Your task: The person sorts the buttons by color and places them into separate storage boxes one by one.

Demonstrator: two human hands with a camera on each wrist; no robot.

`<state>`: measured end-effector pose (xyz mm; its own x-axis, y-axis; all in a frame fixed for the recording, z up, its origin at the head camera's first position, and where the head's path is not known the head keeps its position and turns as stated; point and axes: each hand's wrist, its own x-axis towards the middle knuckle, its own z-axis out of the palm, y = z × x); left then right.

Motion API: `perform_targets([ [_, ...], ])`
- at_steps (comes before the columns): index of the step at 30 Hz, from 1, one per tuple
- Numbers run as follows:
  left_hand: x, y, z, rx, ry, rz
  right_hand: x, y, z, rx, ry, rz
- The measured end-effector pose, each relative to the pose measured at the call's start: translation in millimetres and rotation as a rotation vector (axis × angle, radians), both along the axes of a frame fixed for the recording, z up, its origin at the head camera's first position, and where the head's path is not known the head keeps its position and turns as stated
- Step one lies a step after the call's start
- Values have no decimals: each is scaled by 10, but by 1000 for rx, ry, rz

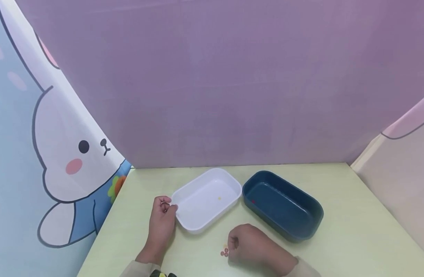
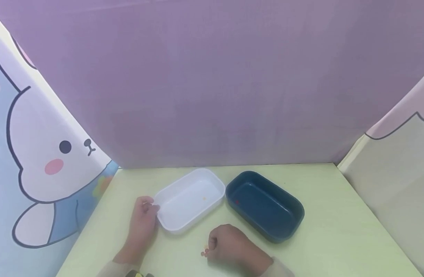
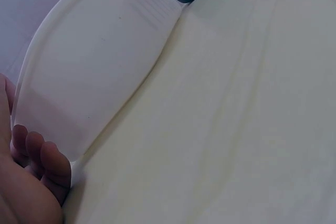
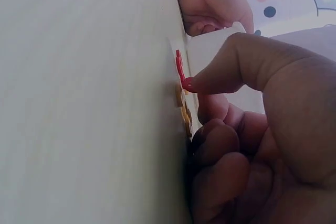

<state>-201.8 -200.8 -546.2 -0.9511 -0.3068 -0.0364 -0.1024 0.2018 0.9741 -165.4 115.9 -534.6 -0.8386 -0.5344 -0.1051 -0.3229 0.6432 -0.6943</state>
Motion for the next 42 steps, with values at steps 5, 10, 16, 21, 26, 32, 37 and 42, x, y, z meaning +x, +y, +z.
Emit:
perform_targets([
  [5,7,12,-1,3,12,0,-38,25,-12,-35,-7,-20],
  [10,-7,15,-20,-7,14,8,-101,58,6,-101,-83,-68],
  [16,6,41,1,-3,6,5,-146,89,60,-243,-236,-165],
  [21,9,35,22,-10,7,-4,-167,124,203,-441,-371,-229],
  [26,-2,14,7,-10,18,0,-194,171,356,-604,-473,-255],
  [32,-11,34,-4,0,25,1,-236,220,516,-664,-503,-271],
  [37,-4,48,18,4,19,-2,-297,290,752,-658,-470,-266],
  [42,10,42,36,1,11,-1,-474,436,1013,-608,-439,-232],
])
